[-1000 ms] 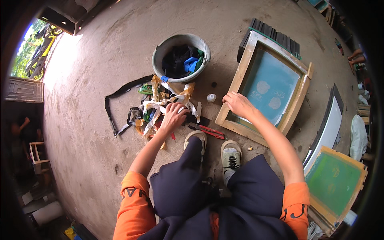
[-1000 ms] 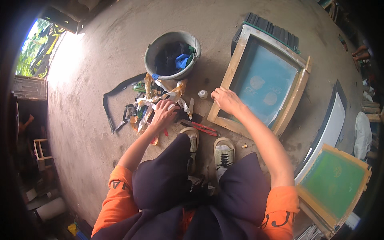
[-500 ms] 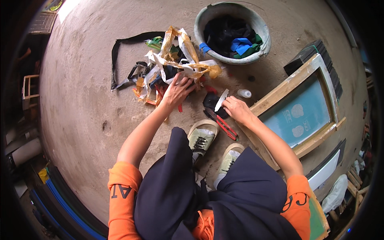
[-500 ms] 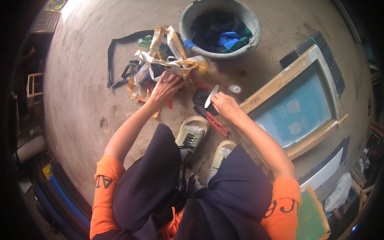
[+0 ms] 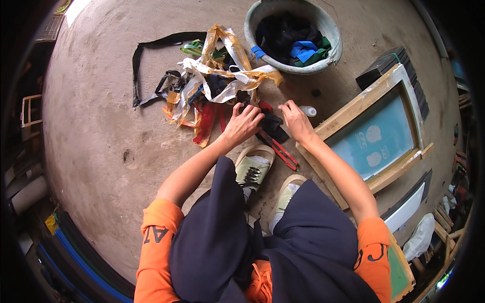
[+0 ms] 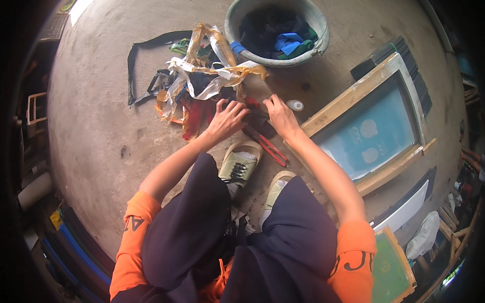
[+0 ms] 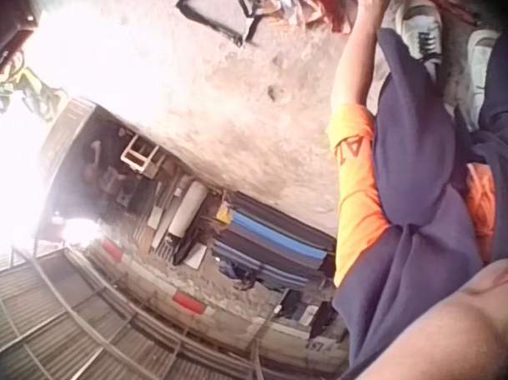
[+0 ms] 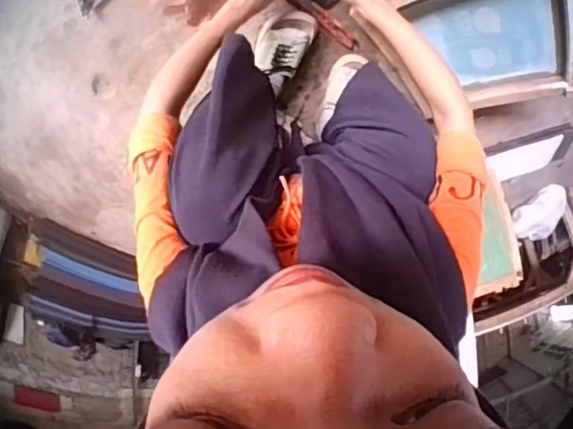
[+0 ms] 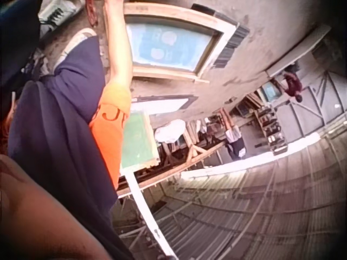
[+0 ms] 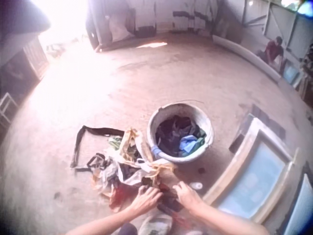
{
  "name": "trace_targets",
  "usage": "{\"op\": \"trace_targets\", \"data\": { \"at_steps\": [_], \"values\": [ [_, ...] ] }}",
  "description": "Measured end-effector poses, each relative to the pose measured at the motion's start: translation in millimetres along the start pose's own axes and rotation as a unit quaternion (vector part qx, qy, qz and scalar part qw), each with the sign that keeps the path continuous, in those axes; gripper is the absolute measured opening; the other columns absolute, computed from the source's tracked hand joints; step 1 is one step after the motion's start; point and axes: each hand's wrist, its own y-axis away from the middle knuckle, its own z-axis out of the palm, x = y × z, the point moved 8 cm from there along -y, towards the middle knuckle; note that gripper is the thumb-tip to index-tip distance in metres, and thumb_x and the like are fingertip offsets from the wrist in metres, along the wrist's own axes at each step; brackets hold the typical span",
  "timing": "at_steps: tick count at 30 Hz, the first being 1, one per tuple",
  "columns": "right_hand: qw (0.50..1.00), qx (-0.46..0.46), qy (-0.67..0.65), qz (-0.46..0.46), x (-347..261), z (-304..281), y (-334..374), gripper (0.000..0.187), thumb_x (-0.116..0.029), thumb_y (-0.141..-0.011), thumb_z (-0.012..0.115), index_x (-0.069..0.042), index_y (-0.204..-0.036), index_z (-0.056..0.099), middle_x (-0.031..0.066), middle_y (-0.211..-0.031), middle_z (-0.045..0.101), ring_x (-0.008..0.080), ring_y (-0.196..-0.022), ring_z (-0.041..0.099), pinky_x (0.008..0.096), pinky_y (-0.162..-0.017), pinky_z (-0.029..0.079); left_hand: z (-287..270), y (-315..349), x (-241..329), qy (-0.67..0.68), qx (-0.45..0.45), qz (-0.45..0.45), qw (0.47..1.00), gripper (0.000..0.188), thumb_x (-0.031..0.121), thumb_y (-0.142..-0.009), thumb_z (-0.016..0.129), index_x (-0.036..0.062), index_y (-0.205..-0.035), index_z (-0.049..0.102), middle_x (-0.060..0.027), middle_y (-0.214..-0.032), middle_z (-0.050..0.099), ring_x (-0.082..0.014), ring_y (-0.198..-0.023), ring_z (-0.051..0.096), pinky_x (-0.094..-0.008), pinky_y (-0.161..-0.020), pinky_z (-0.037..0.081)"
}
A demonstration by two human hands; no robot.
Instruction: The person applies white tape to the edges of a wooden frame containing a blue screen. They smooth the tape along each side, peel off excess pieces, and discard them into a nearby bucket. The person repeats this process around the frame's perimeter.
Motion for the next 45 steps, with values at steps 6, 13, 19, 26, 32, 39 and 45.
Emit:
{"op": "trace_targets", "data": {
  "at_steps": [6, 13, 19, 26, 32, 39, 45],
  "values": [
    [0.999, 0.032, -0.024, 0.035, -5, -12, -8, 0.042, -0.004, -0.082, 0.058, 0.001, -0.122, 0.048, 0.0182, -0.125, 0.044, 0.0355, -0.114, 0.047, 0.0420, -0.092, 0.045, 22, -8, -5, -0.014, -0.011, -0.042, 0.999, 0.029, 0.027, -0.074, 0.069, 0.0158, -0.098, 0.055, -0.0001, -0.100, 0.052, -0.0191, -0.103, 0.047, -0.0473, -0.091, 0.029],
    [0.983, 0.006, -0.183, 0.006, -24, -42, 6, 0.051, -0.011, -0.076, 0.068, -0.008, -0.124, 0.051, 0.0123, -0.129, 0.047, 0.0291, -0.119, 0.047, 0.0390, -0.097, 0.042, -7, -26, -24, 0.511, -0.055, -0.279, 0.812, 0.016, 0.018, -0.085, 0.065, 0.0053, -0.094, 0.062, -0.0034, -0.083, 0.065, -0.0117, -0.082, 0.060, -0.0295, -0.079, 0.045],
    [0.932, 0.037, -0.314, 0.177, -13, -69, 5, 0.018, -0.013, -0.083, 0.066, -0.004, -0.099, 0.064, 0.0070, -0.082, 0.067, 0.0111, -0.073, 0.062, 0.0271, -0.066, 0.048, -38, -45, -18, 0.518, -0.041, -0.210, 0.828, 0.021, 0.022, -0.089, 0.061, 0.0014, -0.097, 0.063, -0.0031, -0.080, 0.065, -0.0078, -0.074, 0.057, -0.0246, -0.070, 0.046],
    [0.856, 0.214, -0.409, 0.232, -5, -126, 34, 0.016, -0.018, -0.092, 0.057, -0.003, -0.088, 0.059, 0.0017, -0.072, 0.062, 0.0044, -0.067, 0.054, 0.0224, -0.061, 0.041, -108, -88, 32, 0.598, -0.092, -0.135, 0.785, 0.028, 0.023, -0.091, 0.059, 0.0029, -0.110, 0.054, 0.0013, -0.090, 0.062, -0.0068, -0.085, 0.057, -0.0235, -0.077, 0.047],
    [0.701, 0.254, -0.611, 0.265, -4, -127, 72, 0.032, -0.031, -0.093, 0.054, -0.007, -0.113, 0.047, 0.0030, -0.101, 0.054, 0.0089, -0.088, 0.054, 0.0253, -0.076, 0.046, -104, -109, 60, 0.631, -0.077, -0.161, 0.755, 0.019, 0.021, -0.090, 0.062, 0.0061, -0.080, 0.055, 0.0055, -0.073, 0.057, 0.0000, -0.066, 0.047, -0.0174, -0.057, 0.037],
    [0.872, 0.281, -0.360, 0.174, -15, -132, 91, 0.039, -0.008, -0.081, 0.069, -0.005, -0.113, 0.048, 0.0025, -0.105, 0.052, 0.0089, -0.093, 0.054, 0.0250, -0.074, 0.047, -68, -102, 94, 0.722, -0.114, -0.207, 0.650, 0.021, 0.027, -0.094, 0.056, 0.0126, -0.081, 0.047, 0.0052, -0.087, 0.053, -0.0009, -0.082, 0.052, -0.0210, -0.072, 0.047],
    [0.746, 0.298, -0.542, 0.248, 24, -130, 100, 0.015, -0.016, -0.083, 0.070, -0.007, -0.085, 0.058, -0.0036, -0.081, 0.058, 0.0052, -0.079, 0.052, 0.0213, -0.072, 0.040, -64, -104, 94, 0.762, -0.127, -0.164, 0.613, 0.020, 0.023, -0.096, 0.051, 0.0133, -0.081, 0.041, 0.0055, -0.091, 0.052, -0.0024, -0.089, 0.051, -0.0293, -0.081, 0.053]
  ]
}}
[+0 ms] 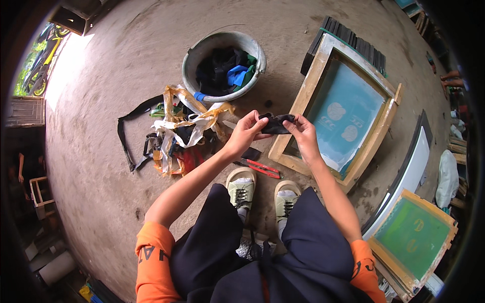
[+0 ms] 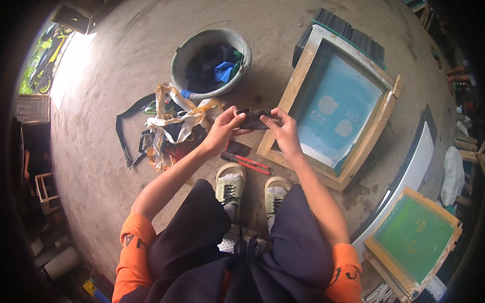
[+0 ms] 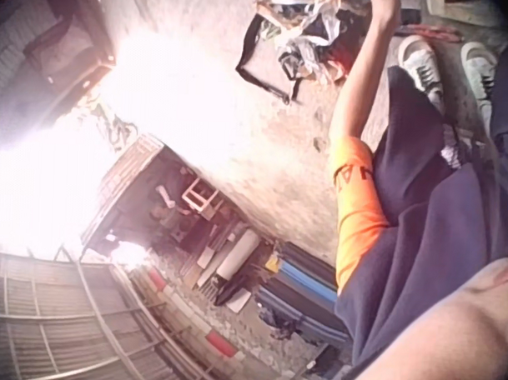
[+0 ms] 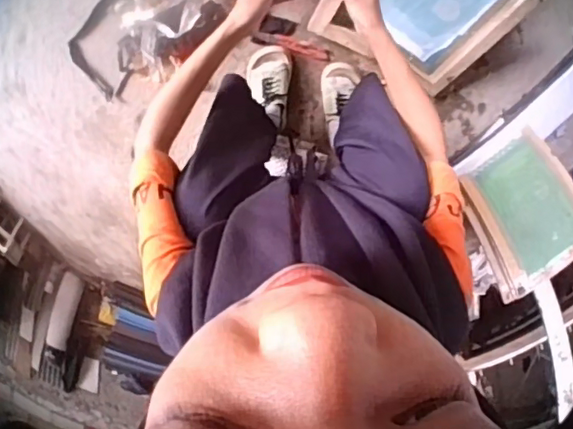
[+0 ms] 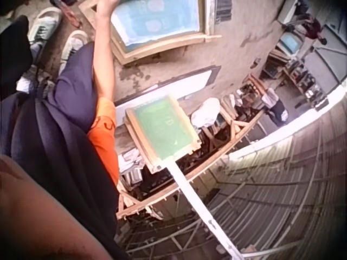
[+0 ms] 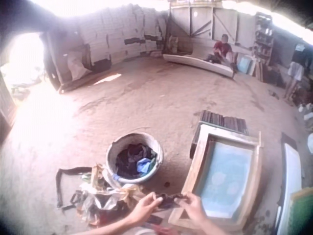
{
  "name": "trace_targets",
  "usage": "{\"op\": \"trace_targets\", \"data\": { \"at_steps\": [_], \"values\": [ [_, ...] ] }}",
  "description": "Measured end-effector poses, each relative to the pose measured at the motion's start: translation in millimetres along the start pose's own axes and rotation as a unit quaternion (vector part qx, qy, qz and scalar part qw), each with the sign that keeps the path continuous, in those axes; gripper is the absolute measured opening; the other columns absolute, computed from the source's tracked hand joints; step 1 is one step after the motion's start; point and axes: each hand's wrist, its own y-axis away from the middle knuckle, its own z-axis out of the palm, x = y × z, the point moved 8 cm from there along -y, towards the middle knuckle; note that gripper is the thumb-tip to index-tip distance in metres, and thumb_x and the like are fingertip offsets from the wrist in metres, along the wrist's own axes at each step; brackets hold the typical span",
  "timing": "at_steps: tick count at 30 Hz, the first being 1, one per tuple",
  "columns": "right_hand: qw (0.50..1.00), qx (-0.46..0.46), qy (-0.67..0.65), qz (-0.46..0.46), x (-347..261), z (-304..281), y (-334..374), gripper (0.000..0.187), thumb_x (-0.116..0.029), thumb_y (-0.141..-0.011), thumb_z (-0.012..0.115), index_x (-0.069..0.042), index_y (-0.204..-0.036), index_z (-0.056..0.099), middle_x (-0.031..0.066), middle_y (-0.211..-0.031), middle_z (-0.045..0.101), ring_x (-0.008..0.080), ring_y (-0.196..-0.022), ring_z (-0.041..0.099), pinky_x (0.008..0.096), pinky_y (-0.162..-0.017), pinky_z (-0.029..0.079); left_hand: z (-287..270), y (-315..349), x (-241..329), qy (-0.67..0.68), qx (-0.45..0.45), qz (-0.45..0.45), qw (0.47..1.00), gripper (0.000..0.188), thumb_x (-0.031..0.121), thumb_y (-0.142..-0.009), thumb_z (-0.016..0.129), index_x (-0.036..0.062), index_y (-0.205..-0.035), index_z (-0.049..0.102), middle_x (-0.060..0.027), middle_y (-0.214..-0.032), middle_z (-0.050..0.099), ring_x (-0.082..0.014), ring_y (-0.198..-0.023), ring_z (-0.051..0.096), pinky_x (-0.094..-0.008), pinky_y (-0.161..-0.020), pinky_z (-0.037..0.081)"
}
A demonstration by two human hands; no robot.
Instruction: The person applies white tape to the edges of a wooden frame containing a blue screen. They smooth the tape along each side, peel off excess pieces, and discard them into a nearby bucket. The person repeats this process around the frame's perimeter.
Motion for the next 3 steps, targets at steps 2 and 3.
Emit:
{"op": "trace_targets", "data": {
  "at_steps": [2, 3],
  "values": [
    [0.998, 0.045, -0.038, 0.010, -5, -11, -6, 0.015, -0.019, -0.084, 0.069, -0.009, -0.083, 0.059, -0.0060, -0.077, 0.054, 0.0028, -0.072, 0.046, 0.0228, -0.069, 0.038, -6, 1, 1, -0.025, -0.008, -0.001, 1.000, 0.020, 0.022, -0.094, 0.055, 0.0131, -0.082, 0.041, 0.0030, -0.102, 0.052, -0.0043, -0.089, 0.052, -0.0310, -0.082, 0.053],
    [0.998, 0.054, -0.011, 0.029, 2, -21, -10, 0.020, -0.027, -0.085, 0.069, -0.009, -0.085, 0.059, -0.0057, -0.078, 0.056, 0.0042, -0.073, 0.047, 0.0220, -0.071, 0.037, -13, -1, -1, -0.042, -0.017, -0.006, 0.999, 0.021, 0.021, -0.092, 0.058, 0.0128, -0.083, 0.041, 0.0004, -0.113, 0.053, -0.0061, -0.089, 0.052, -0.0328, -0.083, 0.053]
  ]
}}
